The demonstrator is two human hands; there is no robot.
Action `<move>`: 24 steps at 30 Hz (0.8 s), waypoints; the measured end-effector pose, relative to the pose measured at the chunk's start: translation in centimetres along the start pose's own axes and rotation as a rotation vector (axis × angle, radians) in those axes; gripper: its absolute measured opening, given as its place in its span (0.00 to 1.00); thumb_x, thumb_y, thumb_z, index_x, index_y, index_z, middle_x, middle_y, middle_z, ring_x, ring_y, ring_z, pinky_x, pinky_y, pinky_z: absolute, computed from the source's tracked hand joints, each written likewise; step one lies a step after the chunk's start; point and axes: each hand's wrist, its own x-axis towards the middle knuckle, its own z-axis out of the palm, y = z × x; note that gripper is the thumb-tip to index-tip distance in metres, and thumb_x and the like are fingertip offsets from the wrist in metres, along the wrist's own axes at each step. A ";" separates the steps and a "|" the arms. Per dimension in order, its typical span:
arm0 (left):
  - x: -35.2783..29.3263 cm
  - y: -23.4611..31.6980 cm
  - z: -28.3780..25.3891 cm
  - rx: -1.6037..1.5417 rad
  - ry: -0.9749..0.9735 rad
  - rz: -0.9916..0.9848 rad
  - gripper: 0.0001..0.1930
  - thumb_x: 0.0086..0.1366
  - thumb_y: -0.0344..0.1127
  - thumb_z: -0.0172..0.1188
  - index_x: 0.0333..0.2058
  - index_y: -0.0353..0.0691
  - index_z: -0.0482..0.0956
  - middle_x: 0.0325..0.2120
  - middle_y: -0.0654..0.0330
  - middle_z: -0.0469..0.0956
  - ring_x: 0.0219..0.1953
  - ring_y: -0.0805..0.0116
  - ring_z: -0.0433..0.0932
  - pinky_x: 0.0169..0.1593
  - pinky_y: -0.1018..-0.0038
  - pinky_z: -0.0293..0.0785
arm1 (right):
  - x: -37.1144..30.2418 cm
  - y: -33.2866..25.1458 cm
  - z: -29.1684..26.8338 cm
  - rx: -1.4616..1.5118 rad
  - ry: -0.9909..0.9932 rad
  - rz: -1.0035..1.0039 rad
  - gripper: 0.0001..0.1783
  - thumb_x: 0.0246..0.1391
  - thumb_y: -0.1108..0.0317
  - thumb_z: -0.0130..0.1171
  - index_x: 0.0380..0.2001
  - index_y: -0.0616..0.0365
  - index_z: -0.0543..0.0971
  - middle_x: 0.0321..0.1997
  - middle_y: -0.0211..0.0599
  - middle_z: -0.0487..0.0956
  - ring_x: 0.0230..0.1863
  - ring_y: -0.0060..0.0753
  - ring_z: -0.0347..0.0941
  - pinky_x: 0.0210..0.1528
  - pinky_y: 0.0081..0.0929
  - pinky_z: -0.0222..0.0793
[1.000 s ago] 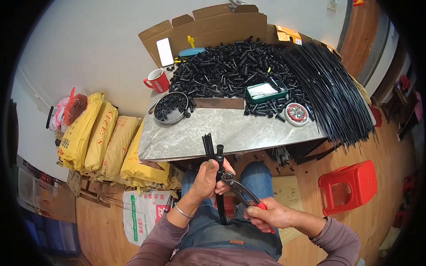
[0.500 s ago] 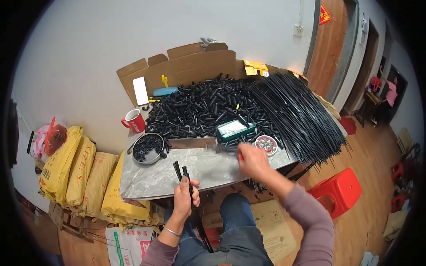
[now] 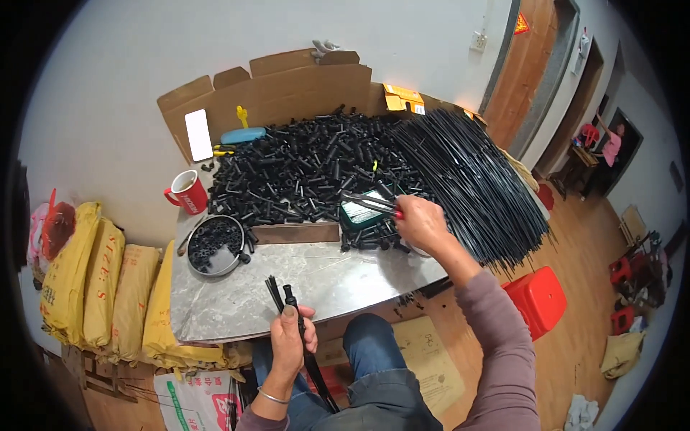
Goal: Assembling and trimming black cable components at a manual workstation.
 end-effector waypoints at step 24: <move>-0.3 0.1 1.9 0.080 0.095 0.065 0.30 0.68 0.63 0.41 0.35 0.36 0.66 0.11 0.65 0.60 0.09 0.75 0.59 0.13 0.77 0.57 | -4.2 8.6 2.7 0.021 0.013 0.067 0.08 0.47 0.68 0.55 0.26 0.59 0.80 0.29 0.48 0.80 0.34 0.51 0.78 0.36 0.44 0.72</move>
